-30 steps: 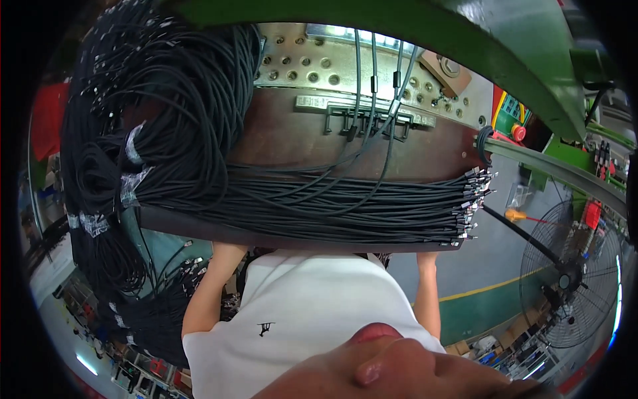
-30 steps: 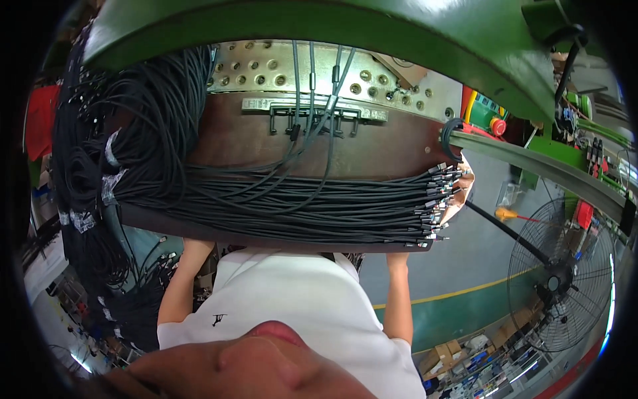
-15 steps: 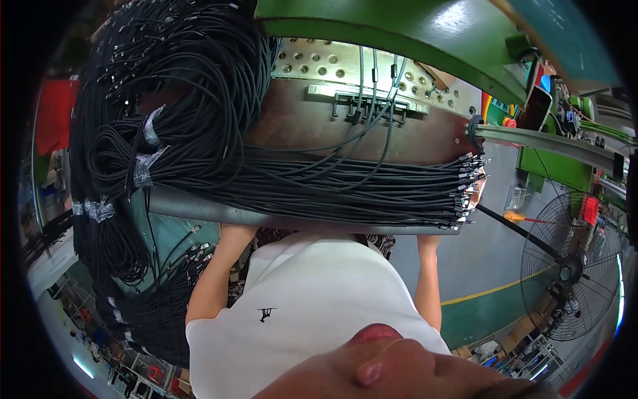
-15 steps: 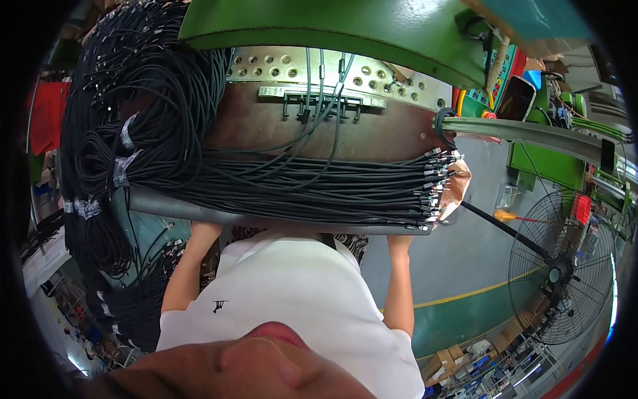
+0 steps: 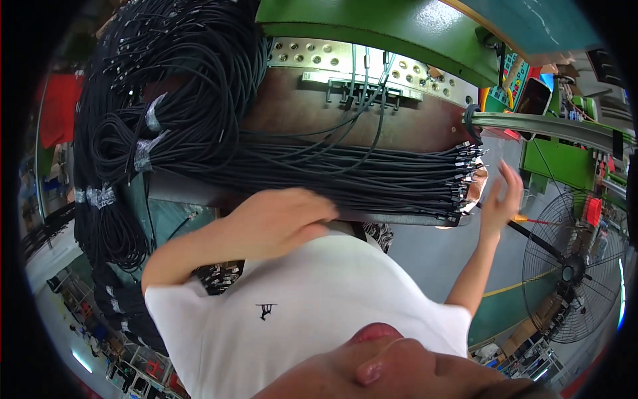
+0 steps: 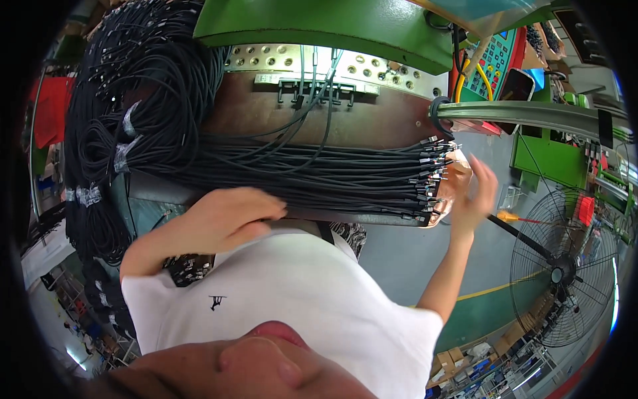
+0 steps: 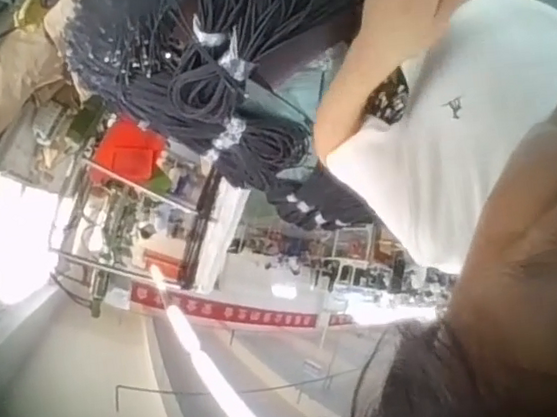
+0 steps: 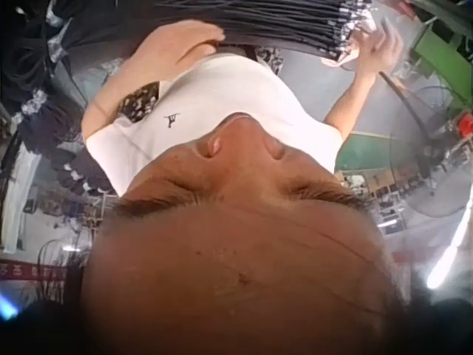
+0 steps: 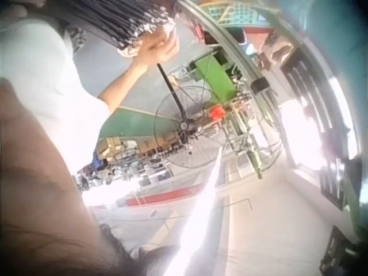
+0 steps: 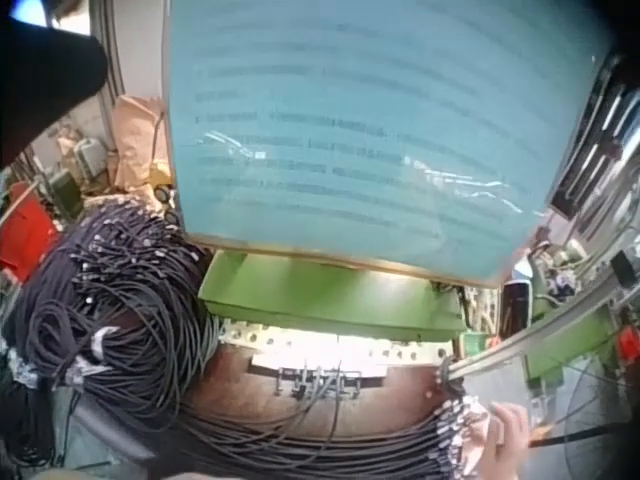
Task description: Plugging individual black cables from a bundle into a connector block on a workbench.
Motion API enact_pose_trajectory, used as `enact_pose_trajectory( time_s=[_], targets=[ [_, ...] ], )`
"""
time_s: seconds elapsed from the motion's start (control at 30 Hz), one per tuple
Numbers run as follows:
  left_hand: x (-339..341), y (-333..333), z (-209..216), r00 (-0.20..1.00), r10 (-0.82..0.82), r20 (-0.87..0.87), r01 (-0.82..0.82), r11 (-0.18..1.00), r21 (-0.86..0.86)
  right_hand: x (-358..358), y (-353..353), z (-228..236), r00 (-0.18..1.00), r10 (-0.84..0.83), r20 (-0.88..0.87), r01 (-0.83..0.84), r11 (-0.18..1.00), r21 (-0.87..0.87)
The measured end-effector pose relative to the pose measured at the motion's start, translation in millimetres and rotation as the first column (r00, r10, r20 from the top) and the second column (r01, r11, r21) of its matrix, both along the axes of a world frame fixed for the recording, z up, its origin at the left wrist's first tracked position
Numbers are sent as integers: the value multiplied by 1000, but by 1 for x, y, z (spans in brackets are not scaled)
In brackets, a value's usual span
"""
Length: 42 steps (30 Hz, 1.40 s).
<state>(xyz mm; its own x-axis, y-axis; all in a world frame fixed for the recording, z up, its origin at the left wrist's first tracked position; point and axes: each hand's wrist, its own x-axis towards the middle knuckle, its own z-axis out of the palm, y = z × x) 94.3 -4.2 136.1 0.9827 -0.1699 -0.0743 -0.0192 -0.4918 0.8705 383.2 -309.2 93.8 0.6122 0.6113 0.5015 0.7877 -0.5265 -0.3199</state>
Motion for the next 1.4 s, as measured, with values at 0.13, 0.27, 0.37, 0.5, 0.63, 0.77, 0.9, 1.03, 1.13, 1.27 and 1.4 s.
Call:
enact_pose_trajectory(
  time_s=[0.13,0.27,0.37,0.5,0.63,0.77,0.9,1.03,1.13,1.27,1.4],
  targets=[
    [92,-50,-32,832,-111,544,-75,948,309,-12,146,9,884,456,105,-380,830,-409],
    [109,-32,-43,850,-168,500,-217,752,623,-1,191,-24,818,575,-7,-524,741,-421],
    [69,12,-35,947,67,313,-275,670,689,3,194,-18,800,589,-115,-584,718,-379],
    [71,93,-42,823,196,533,-568,255,783,13,203,-2,795,511,-327,-601,737,-309],
    [119,85,-61,795,137,590,-597,342,725,50,210,-37,811,576,-103,-583,809,-70],
    [125,74,-64,792,140,594,-603,334,725,24,196,-4,924,379,-53,-370,848,-379],
    [76,13,-30,897,194,398,-403,732,550,-10,108,27,934,328,143,-309,941,-137],
    [60,-10,-40,952,115,285,-276,727,629,4,-14,20,993,-68,96,77,992,-101],
    [63,-8,-53,915,86,394,-323,739,591,12,-21,21,871,-334,361,461,808,-365],
    [76,-5,-53,903,178,390,-357,816,454,-6,83,31,980,185,-77,-194,973,-127],
    [75,4,-25,926,333,175,-358,924,137,10,166,-13,880,469,72,-459,880,-125]
  ],
)
